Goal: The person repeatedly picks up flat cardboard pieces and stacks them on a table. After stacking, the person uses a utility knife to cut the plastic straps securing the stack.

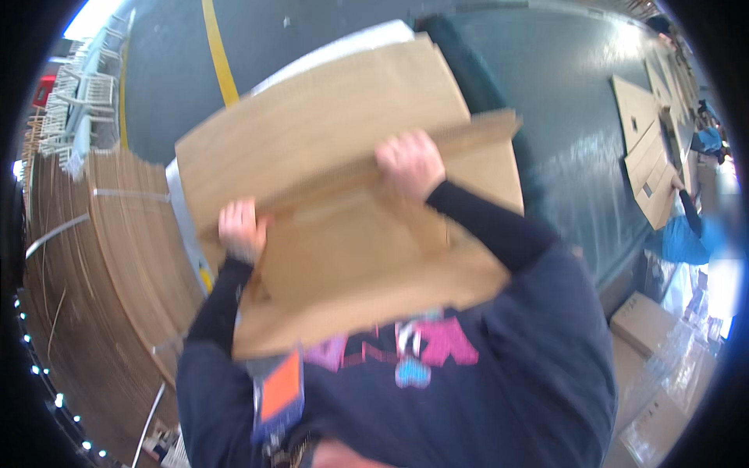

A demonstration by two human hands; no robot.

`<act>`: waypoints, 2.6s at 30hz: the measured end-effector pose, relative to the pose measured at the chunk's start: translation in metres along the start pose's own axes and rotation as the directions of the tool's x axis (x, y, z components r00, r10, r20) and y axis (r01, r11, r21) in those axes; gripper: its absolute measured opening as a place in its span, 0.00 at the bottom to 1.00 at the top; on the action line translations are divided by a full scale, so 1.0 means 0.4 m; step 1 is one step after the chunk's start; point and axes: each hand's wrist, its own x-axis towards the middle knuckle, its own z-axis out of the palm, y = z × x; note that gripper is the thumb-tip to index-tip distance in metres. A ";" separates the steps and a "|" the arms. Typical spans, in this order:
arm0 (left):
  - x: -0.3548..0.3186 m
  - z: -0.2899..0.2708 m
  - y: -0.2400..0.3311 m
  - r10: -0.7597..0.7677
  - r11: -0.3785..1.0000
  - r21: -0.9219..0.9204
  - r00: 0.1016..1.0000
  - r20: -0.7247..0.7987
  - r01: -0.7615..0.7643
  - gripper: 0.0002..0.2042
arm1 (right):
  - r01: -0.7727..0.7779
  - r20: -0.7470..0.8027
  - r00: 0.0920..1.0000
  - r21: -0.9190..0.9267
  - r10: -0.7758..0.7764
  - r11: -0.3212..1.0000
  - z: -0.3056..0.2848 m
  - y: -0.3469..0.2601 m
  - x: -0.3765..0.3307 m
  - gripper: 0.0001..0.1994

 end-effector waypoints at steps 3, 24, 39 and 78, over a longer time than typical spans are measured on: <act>0.049 -0.014 0.000 -0.021 1.000 0.022 0.997 0.071 0.020 0.28 | -0.002 0.091 0.996 -0.059 0.008 0.998 -0.033 0.049 0.048 0.16; -0.178 -0.226 0.055 -0.937 0.253 0.136 0.208 0.281 0.958 0.51 | -0.820 -0.561 0.214 -0.548 0.800 -0.166 -0.882 0.948 -0.887 0.27; -0.341 -0.153 -0.104 -0.789 -0.249 -0.504 0.128 0.600 0.827 0.45 | -0.872 0.428 0.455 0.391 0.781 0.294 -0.172 0.183 -0.348 0.38; -0.406 -0.186 0.177 0.063 0.995 0.078 0.998 -0.009 -0.062 0.30 | -0.850 0.283 0.457 -0.142 0.843 0.508 -0.314 0.008 -0.375 0.37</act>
